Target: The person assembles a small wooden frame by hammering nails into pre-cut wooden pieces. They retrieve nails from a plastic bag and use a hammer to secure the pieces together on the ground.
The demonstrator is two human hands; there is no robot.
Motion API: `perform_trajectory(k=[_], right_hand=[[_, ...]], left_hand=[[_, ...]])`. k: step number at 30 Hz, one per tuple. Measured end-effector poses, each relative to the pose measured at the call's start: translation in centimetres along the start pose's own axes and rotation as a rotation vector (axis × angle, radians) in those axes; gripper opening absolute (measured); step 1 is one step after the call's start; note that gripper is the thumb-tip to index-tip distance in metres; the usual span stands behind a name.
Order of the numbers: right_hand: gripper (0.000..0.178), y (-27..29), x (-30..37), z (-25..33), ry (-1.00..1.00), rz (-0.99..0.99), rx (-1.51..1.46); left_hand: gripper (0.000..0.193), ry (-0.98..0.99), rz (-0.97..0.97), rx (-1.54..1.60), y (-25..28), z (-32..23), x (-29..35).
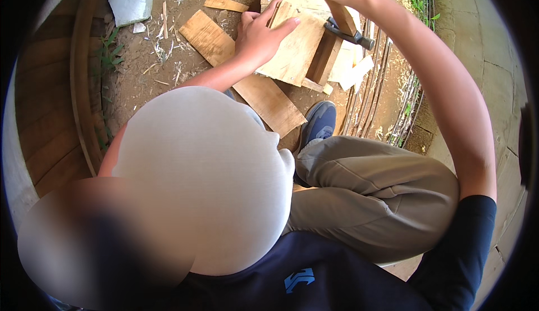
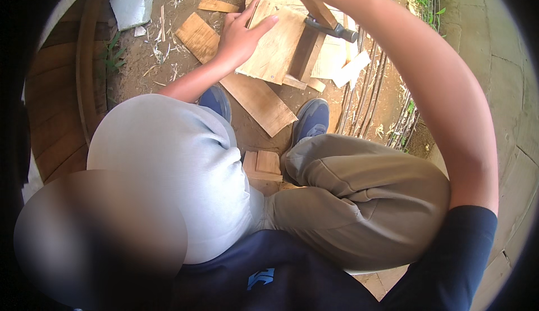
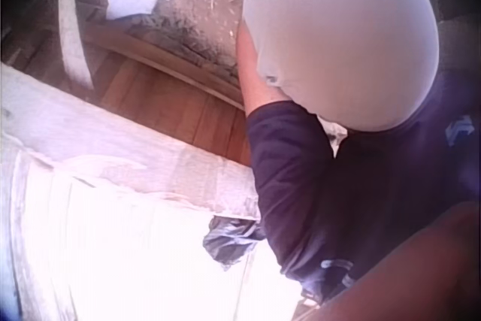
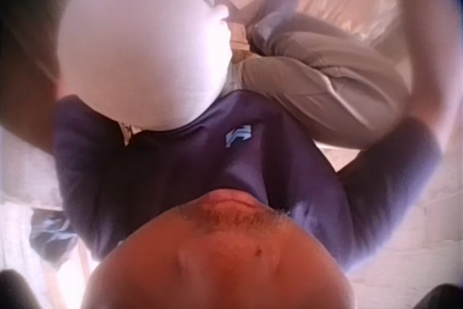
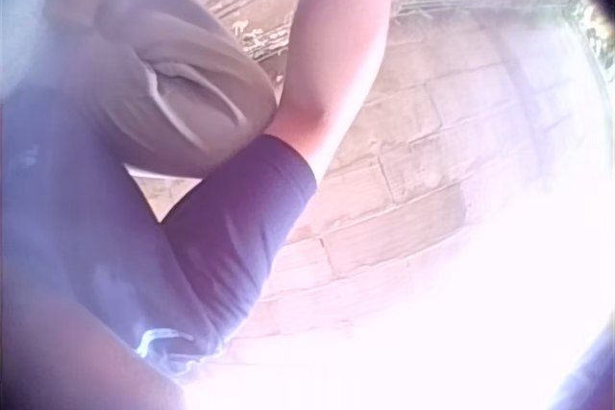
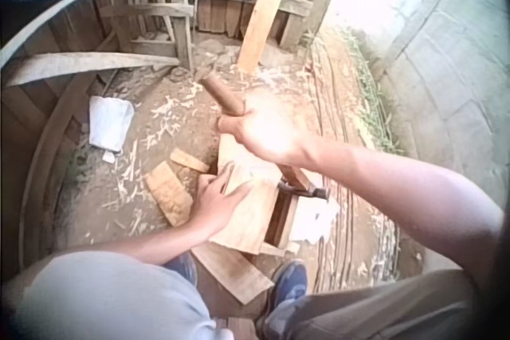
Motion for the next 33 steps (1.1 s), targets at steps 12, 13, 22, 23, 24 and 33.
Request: perform_trajectory(k=[12,13,22,23,24,33], right_hand=[[0.04,1.3,2.3,0.8,0.276,-0.123,-0.107],[0.043,1.3,2.4,1.1,0.258,-0.115,-0.12],[0.053,1.1,2.2,0.5,0.113,-0.131,-0.146],[0.056,1.3,2.6,0.8,0.127,-0.144,-0.114],[0.055,1.3,2.7,0.7,0.157,-0.155,-0.139],[0.054,-0.4,1.4,1.3,0.206,-0.093,-0.205]], left_hand=[[0.078,-0.013,-0.004,-0.119,0.7,-1.4,0.4],[0.078,-0.01,-0.001,-0.124,0.8,-1.4,0.3],[0.076,0.071,0.076,-0.288,1.0,-3.4,-1.0],[0.074,0.071,0.064,-0.289,0.9,-4.2,-1.2],[0.073,0.122,0.091,-0.238,0.5,-4.8,-1.6],[0.054,-0.038,-0.182,-0.265,-0.2,-5.6,-3.1]])
Point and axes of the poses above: each hand's wrist, its own x-axis away from the middle knuckle, its own y-axis out of the back of the hand, z = x × y, the point moved 6 cm from there along -x, towards the middle knuckle, and after that the axes turned 2 degrees about x, right-handed, at the moved point
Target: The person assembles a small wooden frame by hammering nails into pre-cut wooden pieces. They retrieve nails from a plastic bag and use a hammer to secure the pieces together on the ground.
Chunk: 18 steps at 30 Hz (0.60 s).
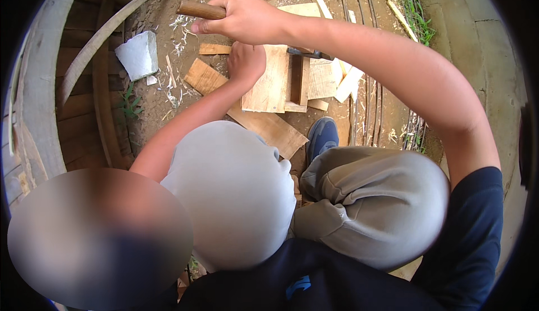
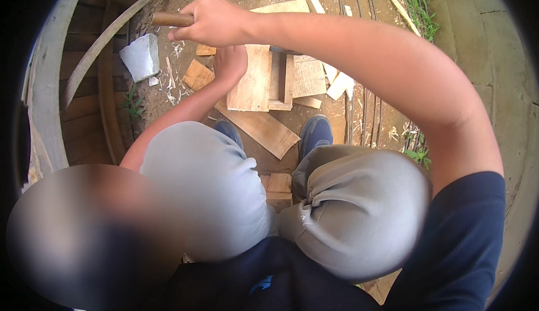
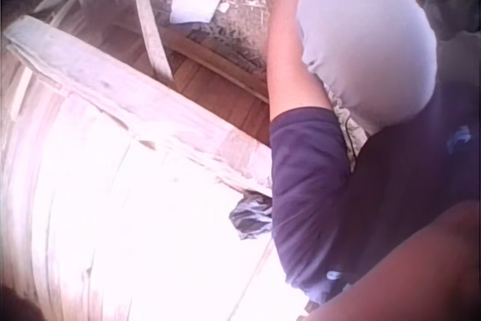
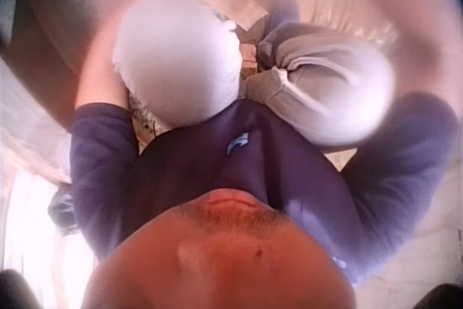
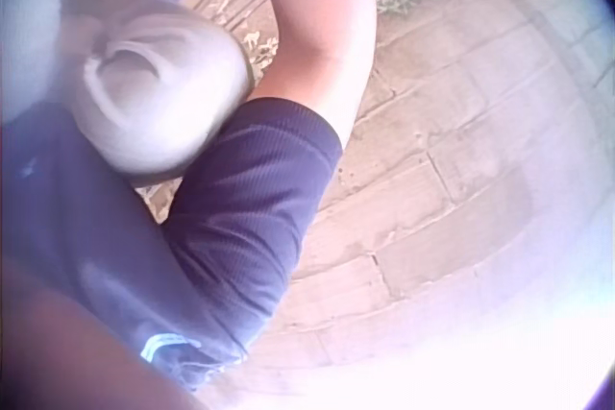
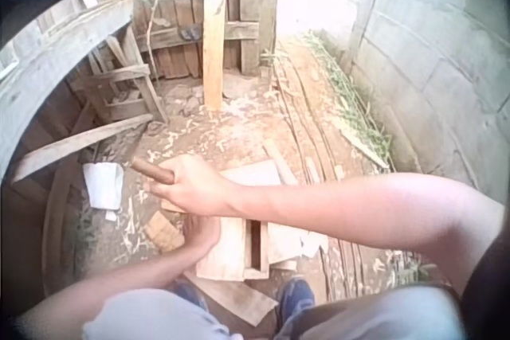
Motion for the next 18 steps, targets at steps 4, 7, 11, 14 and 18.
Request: perform_trajectory(k=[4,7,11,14,18], right_hand=[[0.054,0.0,0.0,-0.1,0.005,-0.003,-0.037],[0.051,0.5,-0.1,-0.3,-0.005,0.002,0.021],[0.05,-0.2,-0.7,-0.7,0.032,0.005,0.027],[0.048,0.2,-0.3,-0.6,0.016,0.001,-0.033],[0.046,0.0,0.0,-0.3,0.082,-0.045,-0.116]], left_hand=[[0.048,-0.026,0.097,-0.077,-0.2,-0.3,0.1],[0.046,-0.011,0.109,-0.125,-0.2,-0.8,-0.3],[0.045,0.026,0.063,-0.172,-0.1,-0.8,0.1],[0.045,0.026,0.017,-0.172,-0.2,-0.5,-0.3],[0.042,0.036,0.051,-0.165,-0.7,0.9,-0.7]])
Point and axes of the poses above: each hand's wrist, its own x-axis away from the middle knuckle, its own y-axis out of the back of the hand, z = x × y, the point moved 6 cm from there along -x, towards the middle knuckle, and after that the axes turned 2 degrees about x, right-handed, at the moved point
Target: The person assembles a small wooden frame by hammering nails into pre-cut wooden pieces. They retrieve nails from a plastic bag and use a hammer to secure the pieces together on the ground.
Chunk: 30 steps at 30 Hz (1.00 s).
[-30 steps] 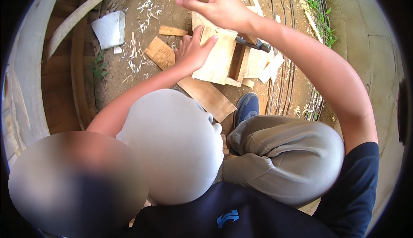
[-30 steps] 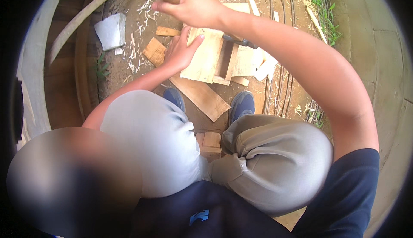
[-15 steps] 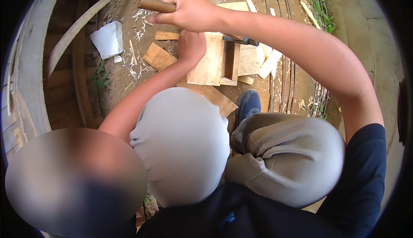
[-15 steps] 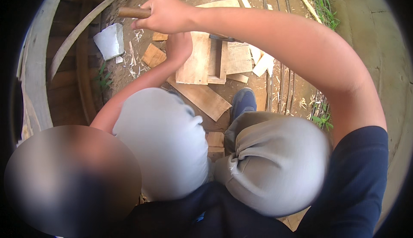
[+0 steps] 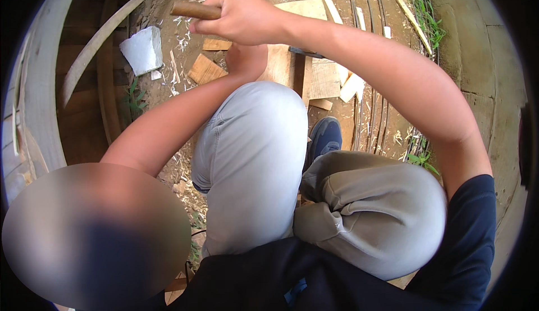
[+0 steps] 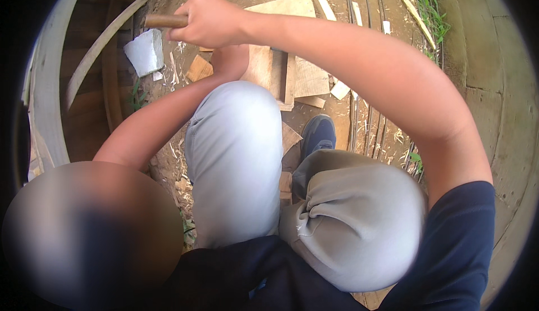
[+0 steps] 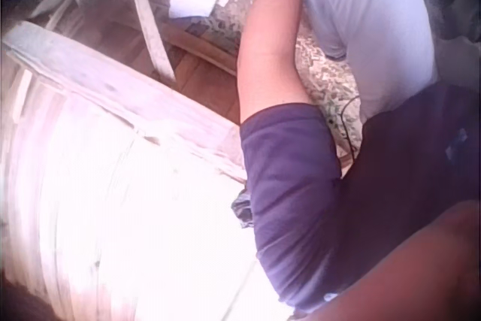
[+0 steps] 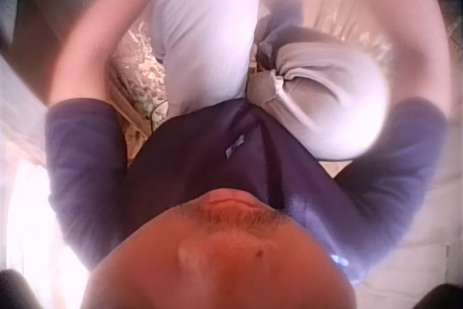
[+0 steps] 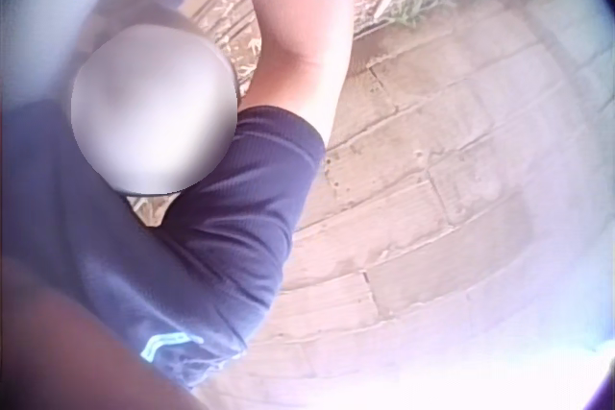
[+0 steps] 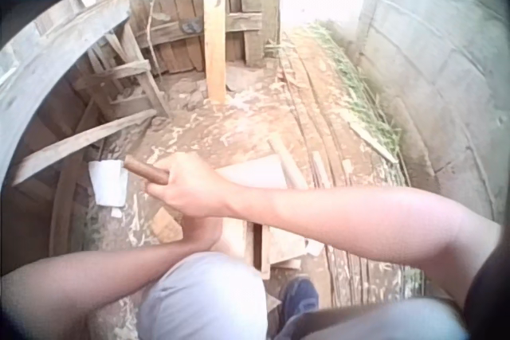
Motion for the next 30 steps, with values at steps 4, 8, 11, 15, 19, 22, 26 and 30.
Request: perform_trajectory(k=[4,8,11,15,19,22,26,30], right_hand=[[0.043,0.8,0.4,-0.1,-0.01,0.047,0.008],[0.04,-0.3,0.1,0.3,0.029,0.065,-0.032],[0.039,-0.4,0.1,0.1,0.009,0.078,-0.031],[0.038,0.6,0.6,-0.1,-0.005,0.061,-0.026],[0.031,0.9,0.5,0.9,-0.013,0.082,-0.009],[0.033,0.7,0.7,0.5,0.005,0.047,-0.016],[0.03,1.6,1.3,0.9,0.095,-0.007,0.064],[0.03,1.8,1.2,1.1,-0.097,0.091,-0.119]], left_hand=[[0.043,-0.107,0.09,-0.074,-1.1,0.8,-1.1],[0.043,-0.556,0.109,-0.07,-3.4,4.5,-3.0],[0.042,-0.681,0.175,-0.076,-5.0,5.2,-3.0],[0.04,-0.585,0.014,-0.153,-4.3,3.1,-2.2],[0.044,-0.595,-0.086,0.064,-3.8,4.1,-3.1],[0.048,-0.602,-0.195,0.245,-2.4,2.8,-2.3],[0.052,-0.597,-0.309,0.289,0.0,-0.4,-1.3],[0.045,-0.625,-0.083,0.011,-2.8,1.9,-3.1]])
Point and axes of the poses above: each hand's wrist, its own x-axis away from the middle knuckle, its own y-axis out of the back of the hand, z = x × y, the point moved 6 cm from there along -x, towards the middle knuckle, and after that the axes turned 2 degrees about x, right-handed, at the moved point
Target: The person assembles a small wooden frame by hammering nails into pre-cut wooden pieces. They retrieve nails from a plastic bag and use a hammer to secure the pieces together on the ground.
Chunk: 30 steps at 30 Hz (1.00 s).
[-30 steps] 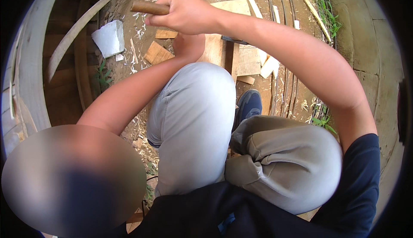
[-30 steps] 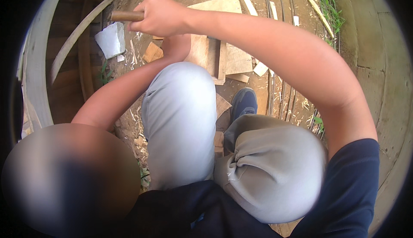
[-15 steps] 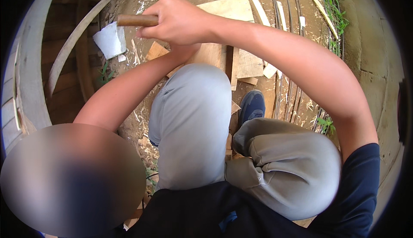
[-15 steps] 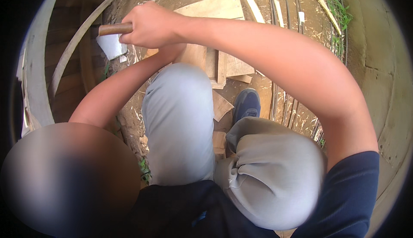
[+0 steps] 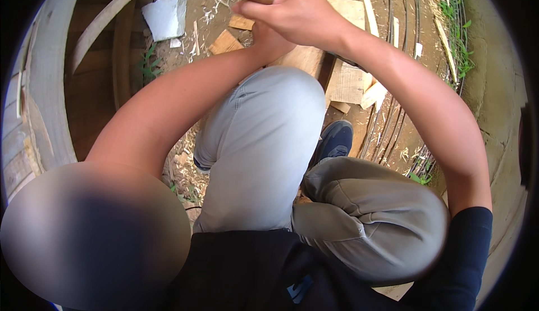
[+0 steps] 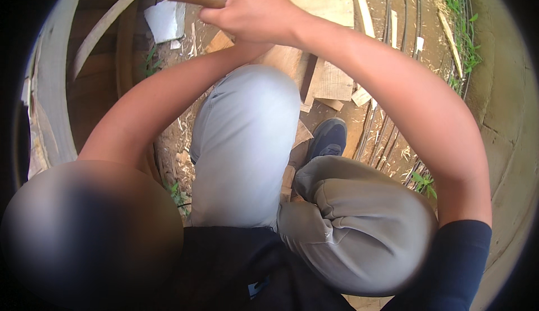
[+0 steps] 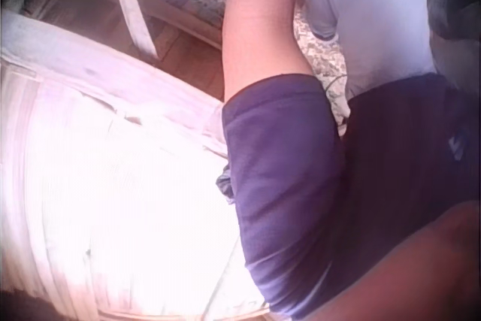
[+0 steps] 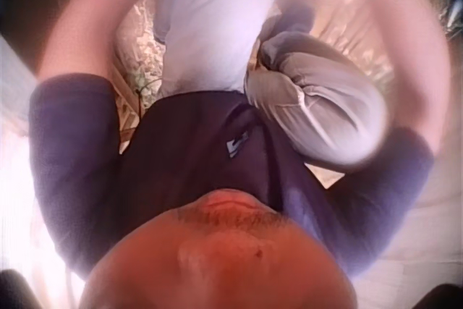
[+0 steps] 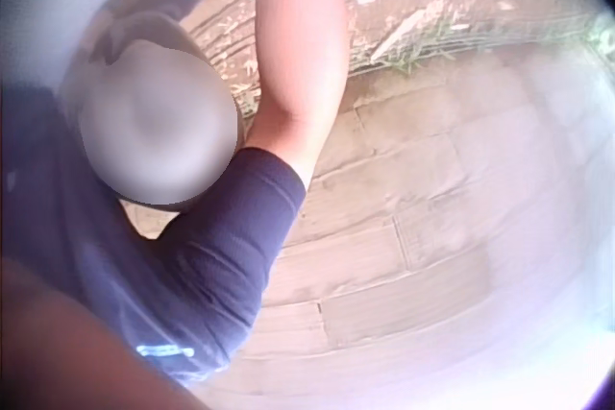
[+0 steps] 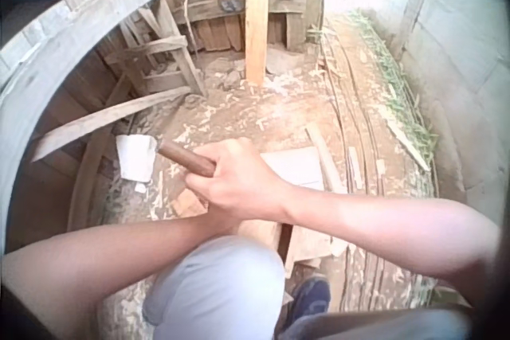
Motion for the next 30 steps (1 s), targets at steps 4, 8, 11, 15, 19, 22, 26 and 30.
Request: perform_trajectory(k=[4,8,11,15,19,22,26,30], right_hand=[[0.023,-0.4,0.2,1.2,0.025,-0.016,-0.024],[0.024,0.5,0.7,0.1,0.037,-0.056,-0.009],[0.024,0.4,0.7,0.8,0.038,-0.043,-0.038],[0.025,0.4,0.7,1.1,0.087,-0.047,0.024],[0.022,0.8,1.0,0.8,0.056,0.008,0.075],[0.028,1.0,1.9,0.9,0.078,-0.116,0.143],[0.026,1.3,2.1,0.6,0.087,-0.141,0.118],[0.025,1.3,2.2,0.2,0.182,-0.199,0.071]], left_hand=[[0.041,0.065,0.086,0.17,-2.2,2.7,0.9],[0.042,0.277,-0.023,0.186,2.0,-2.4,-1.6],[0.04,0.396,-0.036,0.153,4.6,-3.8,-1.8],[0.038,0.478,0.013,0.118,5.0,-3.7,-1.6],[0.036,0.472,0.043,0.141,5.7,-4.9,-2.0],[0.035,0.475,0.054,0.156,5.8,-5.1,-2.2],[0.034,0.448,0.07,0.183,5.7,-5.4,-2.6],[0.033,0.444,0.081,0.208,5.6,-5.6,-2.5]])
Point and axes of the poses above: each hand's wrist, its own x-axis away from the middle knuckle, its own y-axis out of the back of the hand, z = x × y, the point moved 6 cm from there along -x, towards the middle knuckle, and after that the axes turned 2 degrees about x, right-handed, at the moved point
